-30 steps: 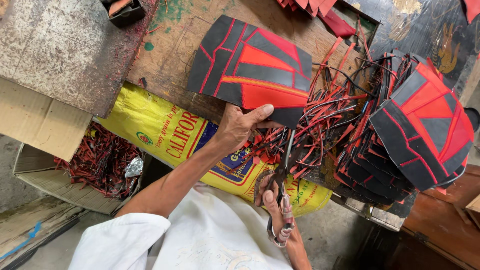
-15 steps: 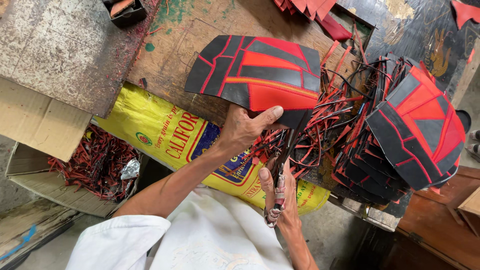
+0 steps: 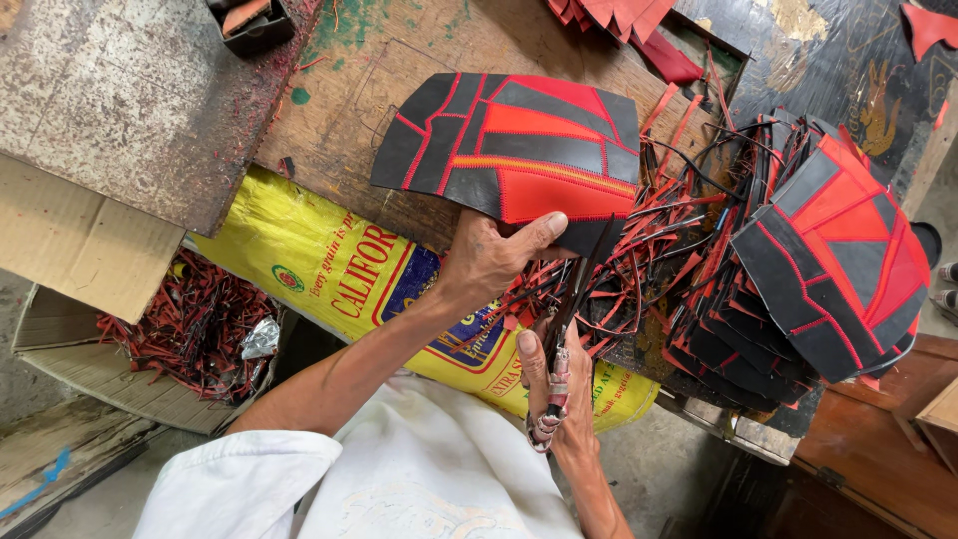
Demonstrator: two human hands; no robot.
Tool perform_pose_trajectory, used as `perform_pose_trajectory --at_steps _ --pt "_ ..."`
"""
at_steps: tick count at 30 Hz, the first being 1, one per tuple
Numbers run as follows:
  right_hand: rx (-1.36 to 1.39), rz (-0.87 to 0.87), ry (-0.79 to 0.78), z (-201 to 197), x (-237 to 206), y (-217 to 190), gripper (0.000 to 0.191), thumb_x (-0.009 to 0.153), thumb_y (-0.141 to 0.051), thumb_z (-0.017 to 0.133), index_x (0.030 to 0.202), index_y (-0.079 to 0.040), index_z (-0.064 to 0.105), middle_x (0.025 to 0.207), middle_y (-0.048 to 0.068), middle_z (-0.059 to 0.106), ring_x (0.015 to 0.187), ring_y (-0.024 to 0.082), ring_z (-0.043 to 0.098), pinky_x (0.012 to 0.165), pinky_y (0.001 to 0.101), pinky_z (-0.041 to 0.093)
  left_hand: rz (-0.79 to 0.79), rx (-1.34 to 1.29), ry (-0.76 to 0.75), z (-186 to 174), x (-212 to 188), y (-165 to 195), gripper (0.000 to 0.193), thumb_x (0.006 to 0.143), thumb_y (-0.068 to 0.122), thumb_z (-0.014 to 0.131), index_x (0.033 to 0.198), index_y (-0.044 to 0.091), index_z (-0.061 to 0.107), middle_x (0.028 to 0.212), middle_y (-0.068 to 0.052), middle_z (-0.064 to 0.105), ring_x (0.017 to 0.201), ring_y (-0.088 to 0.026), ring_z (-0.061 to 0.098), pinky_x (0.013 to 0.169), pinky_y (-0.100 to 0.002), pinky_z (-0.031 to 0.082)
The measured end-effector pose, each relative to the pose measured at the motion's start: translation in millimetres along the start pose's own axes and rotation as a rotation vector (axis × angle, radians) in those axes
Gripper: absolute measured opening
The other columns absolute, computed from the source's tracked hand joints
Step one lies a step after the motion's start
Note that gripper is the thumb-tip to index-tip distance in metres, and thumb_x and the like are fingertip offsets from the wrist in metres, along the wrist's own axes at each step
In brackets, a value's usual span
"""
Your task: The person uses shears to trim excess fabric and threads from red and black patterned pouches with zippers. They repeatedly pick up pouches, trim along the edges, and place the finished items into a wooden drawer.
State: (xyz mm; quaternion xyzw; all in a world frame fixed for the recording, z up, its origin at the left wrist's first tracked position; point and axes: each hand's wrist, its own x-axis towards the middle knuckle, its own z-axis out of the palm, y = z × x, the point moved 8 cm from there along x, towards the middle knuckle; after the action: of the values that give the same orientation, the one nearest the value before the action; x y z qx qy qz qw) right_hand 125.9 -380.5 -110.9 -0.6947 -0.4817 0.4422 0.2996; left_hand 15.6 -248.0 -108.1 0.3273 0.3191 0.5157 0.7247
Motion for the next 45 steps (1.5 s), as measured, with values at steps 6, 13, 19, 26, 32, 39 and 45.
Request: perform_pose_trajectory --at_steps 6,13,19,26,32,39,45 --pt "0.023 0.027 0.001 1.4 0.4 1.5 0.05 0.096 -0.057 0.056 0.093 -0.007 0.049 0.061 0.002 0.049 0.049 0.011 0.048 0.046 0.0306 0.043 -0.011 0.01 -0.003 1.9 0.1 -1.6 0.031 0.099 0.0 0.067 0.129 -0.003 0.059 0.12 -0.012 0.068 0.106 -0.021 0.071 0.081 -0.039 0.071" --pt "-0.046 -0.241 0.054 -2.7 0.4 -15.6 0.049 0.102 -0.054 0.059 0.094 -0.006 0.05 0.069 0.001 0.052 0.062 0.011 0.05 0.055 0.0294 0.045 -0.011 -0.022 0.006 3.5 1.4 -0.9 0.034 0.097 0.0 0.067 0.13 -0.001 0.057 0.121 -0.01 0.066 0.107 -0.02 0.069 0.079 -0.038 0.071" --pt "0.037 0.037 0.023 0.9 1.3 6.9 0.044 0.098 -0.048 0.058 0.088 -0.007 0.05 0.059 0.001 0.049 0.051 0.011 0.048 0.047 0.0298 0.042 -0.003 -0.005 0.004 1.8 1.8 -0.1 0.033 0.098 0.0 0.067 0.13 -0.001 0.058 0.121 -0.011 0.066 0.108 -0.02 0.069 0.079 -0.038 0.071" --pt "0.122 0.029 0.038 0.2 5.7 9.0 0.038 0.101 -0.043 0.054 0.089 -0.007 0.054 0.059 0.001 0.048 0.051 0.01 0.048 0.048 0.029 0.04 0.022 0.005 -0.022 4.9 0.7 1.6 0.029 0.099 0.0 0.066 0.127 -0.004 0.059 0.12 -0.012 0.068 0.104 -0.02 0.071 0.082 -0.038 0.071" --pt "0.197 -0.01 0.058 -3.1 7.7 9.5 0.027 0.097 -0.032 0.053 0.092 -0.006 0.054 0.065 0.001 0.048 0.054 0.01 0.046 0.049 0.0274 0.039 0.057 0.083 -0.018 7.3 -7.3 10.0 0.026 0.1 0.0 0.066 0.126 -0.005 0.061 0.118 -0.013 0.07 0.101 -0.021 0.074 0.082 -0.037 0.071" --pt "0.236 0.03 0.065 -3.9 10.1 15.1 0.014 0.083 -0.017 0.05 0.087 -0.004 0.053 0.062 0.002 0.053 0.05 0.01 0.048 0.046 0.0274 0.04 0.034 0.014 0.004 6.1 -4.5 7.7 0.027 0.1 -0.001 0.065 0.126 -0.004 0.059 0.118 -0.013 0.069 0.102 -0.021 0.073 0.082 -0.038 0.071" --pt "0.209 0.037 0.045 -5.9 8.3 16.6 0.011 0.085 -0.016 0.051 0.081 -0.005 0.052 0.06 0.002 0.051 0.049 0.01 0.047 0.046 0.027 0.039 0.023 -0.028 -0.019 4.6 -1.2 3.6 0.028 0.099 -0.001 0.065 0.126 -0.004 0.058 0.119 -0.012 0.068 0.103 -0.022 0.073 0.083 -0.04 0.071"
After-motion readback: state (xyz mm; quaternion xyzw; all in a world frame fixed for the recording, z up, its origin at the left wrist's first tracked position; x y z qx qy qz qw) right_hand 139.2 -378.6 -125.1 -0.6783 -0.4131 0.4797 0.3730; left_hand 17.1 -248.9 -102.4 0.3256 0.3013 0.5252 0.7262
